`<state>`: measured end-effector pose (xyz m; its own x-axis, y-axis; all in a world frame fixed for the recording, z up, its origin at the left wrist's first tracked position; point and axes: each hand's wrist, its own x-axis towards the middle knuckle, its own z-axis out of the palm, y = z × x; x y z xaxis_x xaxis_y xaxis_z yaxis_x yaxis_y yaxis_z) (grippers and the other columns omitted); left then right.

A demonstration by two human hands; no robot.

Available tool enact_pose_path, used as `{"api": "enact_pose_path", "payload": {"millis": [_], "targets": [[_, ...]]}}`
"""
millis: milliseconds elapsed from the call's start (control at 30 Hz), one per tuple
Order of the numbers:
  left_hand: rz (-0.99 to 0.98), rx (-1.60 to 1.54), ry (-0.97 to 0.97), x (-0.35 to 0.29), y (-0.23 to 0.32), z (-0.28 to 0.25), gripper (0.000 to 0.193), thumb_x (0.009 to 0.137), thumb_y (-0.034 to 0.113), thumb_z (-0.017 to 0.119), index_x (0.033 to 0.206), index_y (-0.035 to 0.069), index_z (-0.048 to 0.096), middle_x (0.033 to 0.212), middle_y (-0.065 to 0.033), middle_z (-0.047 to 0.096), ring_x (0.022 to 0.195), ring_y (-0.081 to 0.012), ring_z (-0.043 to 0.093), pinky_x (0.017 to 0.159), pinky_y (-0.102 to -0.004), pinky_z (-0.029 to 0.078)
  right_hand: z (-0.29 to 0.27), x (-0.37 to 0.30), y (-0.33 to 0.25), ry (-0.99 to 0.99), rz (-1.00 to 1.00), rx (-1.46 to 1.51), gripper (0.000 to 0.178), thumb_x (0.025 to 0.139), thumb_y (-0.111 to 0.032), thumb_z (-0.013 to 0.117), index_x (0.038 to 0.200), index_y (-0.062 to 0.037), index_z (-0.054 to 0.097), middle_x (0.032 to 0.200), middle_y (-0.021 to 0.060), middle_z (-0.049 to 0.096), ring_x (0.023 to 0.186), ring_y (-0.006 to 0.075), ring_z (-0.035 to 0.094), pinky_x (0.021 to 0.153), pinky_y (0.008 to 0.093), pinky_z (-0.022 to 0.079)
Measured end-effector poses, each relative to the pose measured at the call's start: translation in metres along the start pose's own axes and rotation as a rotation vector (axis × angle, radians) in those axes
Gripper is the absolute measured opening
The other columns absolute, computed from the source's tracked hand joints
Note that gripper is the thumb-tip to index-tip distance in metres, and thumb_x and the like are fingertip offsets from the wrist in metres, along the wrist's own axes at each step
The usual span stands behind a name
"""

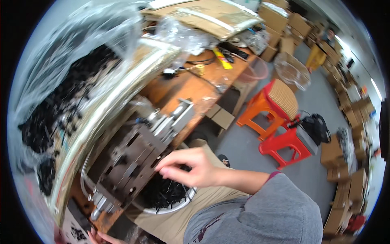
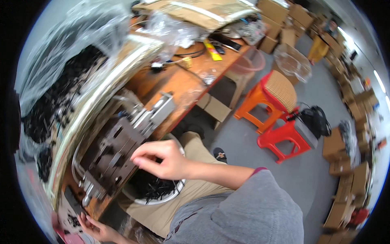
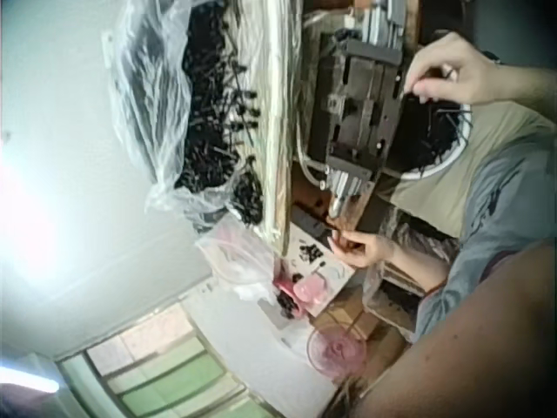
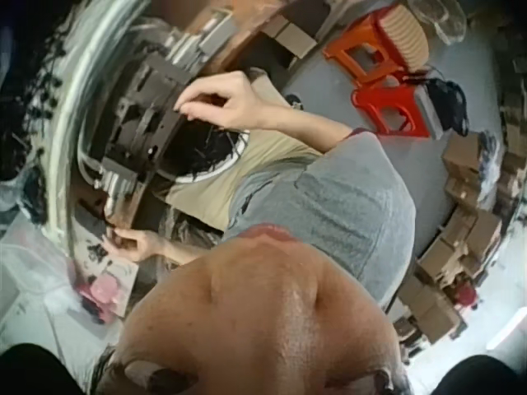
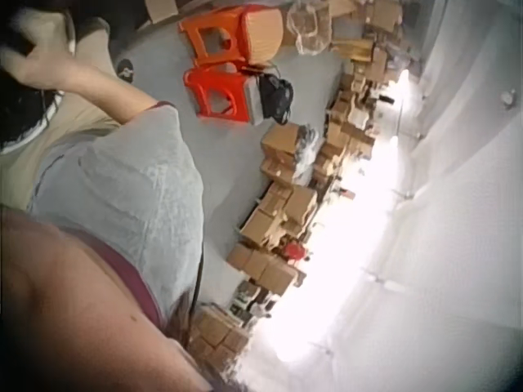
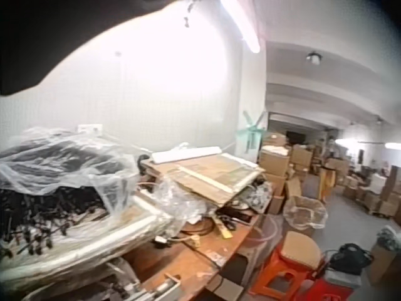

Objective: The recorder is assembling and packaging small black plastic components using a pneumatic jig and plastic bags.

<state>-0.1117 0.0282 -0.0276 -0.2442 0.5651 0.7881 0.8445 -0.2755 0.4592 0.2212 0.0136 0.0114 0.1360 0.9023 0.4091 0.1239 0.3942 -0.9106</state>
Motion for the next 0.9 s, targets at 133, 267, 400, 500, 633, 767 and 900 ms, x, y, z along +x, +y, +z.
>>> {"api": "enact_pose_path", "payload": {"millis": [133,267,400,500,633,767,900], "targets": [[0.337,-0.231,-0.071,-0.001,0.043,0.014,0.037,0.094,0.007,0.061,0.127,-0.006,0.050,0.102,-0.0163,0.066,0.071,-0.0179,0.060,0.057,-0.0260,0.050,0.013,-0.012,0.010,-0.033,-0.258,-0.067,0.008,0.084,-0.007,0.068,0.089,-0.0004,0.067,0.083,0.0110,0.068,0.071,0.0229,0.067,0.064,0.0298,0.053],[0.345,-0.461,-0.171,-0.010,0.084,0.026,0.038,0.095,0.005,0.058,0.129,-0.006,0.045,0.100,-0.0168,0.064,0.068,-0.0195,0.059,0.055,-0.0261,0.049,0.020,-0.018,0.018,-0.050,-0.471,-0.091,0.014,0.083,-0.010,0.072,0.075,-0.0037,0.063,0.066,0.0055,0.060,0.057,0.0226,0.057,0.051,0.0332,0.041],[0.285,-0.684,-0.271,-0.026,0.124,0.033,0.039,0.100,0.015,0.052,0.132,-0.005,0.042,0.108,-0.0215,0.061,0.082,-0.0258,0.060,0.069,-0.0325,0.051,0.025,-0.035,0.025,-0.100,-0.211,-0.148,0.035,0.090,-0.022,0.067,0.064,-0.0043,0.050,0.057,0.0060,0.052,0.049,0.0236,0.051,0.049,0.0348,0.038],[0.247,-0.680,-0.378,-0.045,0.146,0.041,0.052,0.103,0.037,0.040,0.135,-0.003,0.045,0.131,-0.0192,0.053,0.105,-0.0252,0.055,0.096,-0.0382,0.042,0.045,-0.045,0.026,-0.250,0.284,0.322,0.031,0.101,-0.030,0.050,0.094,-0.0005,0.058,0.080,0.0093,0.063,0.071,0.0219,0.060,0.066,0.0338,0.047],[0.614,-0.328,-0.546,-0.037,0.144,0.059,0.060,0.100,0.041,0.028,0.135,-0.006,0.043,0.136,-0.0232,0.050,0.124,-0.0381,0.050,0.108,-0.0485,0.031,0.080,-0.066,0.031,-0.452,0.107,0.882,0.052,0.105,-0.038,0.031,0.136,0.0020,0.044,0.136,0.0132,0.053,0.123,0.0244,0.051,0.104,0.0344,0.037],[0.496,-0.193,-0.469,-0.021,0.130,0.060,0.057,0.099,0.037,0.023,0.120,-0.003,0.059,0.113,-0.0176,0.066,0.107,-0.0352,0.061,0.106,-0.0522,0.031,0.065,-0.071,0.021,-0.480,0.362,0.737,0.049,0.100,-0.039,0.044,0.120,0.0032,0.057,0.109,0.0132,0.063,0.104,0.0189,0.058,0.093,0.0312,0.043],[0.428,-0.376,-0.398,-0.009,0.107,0.039,0.042,0.101,0.020,0.030,0.121,-0.005,0.057,0.116,-0.0177,0.063,0.106,-0.0308,0.057,0.102,-0.0455,0.038,0.035,-0.047,0.002,-0.561,-0.039,0.496,0.037,0.095,-0.024,0.058,0.118,0.0048,0.059,0.110,0.0159,0.066,0.106,0.0256,0.062,0.093,0.0359,0.046]]}}
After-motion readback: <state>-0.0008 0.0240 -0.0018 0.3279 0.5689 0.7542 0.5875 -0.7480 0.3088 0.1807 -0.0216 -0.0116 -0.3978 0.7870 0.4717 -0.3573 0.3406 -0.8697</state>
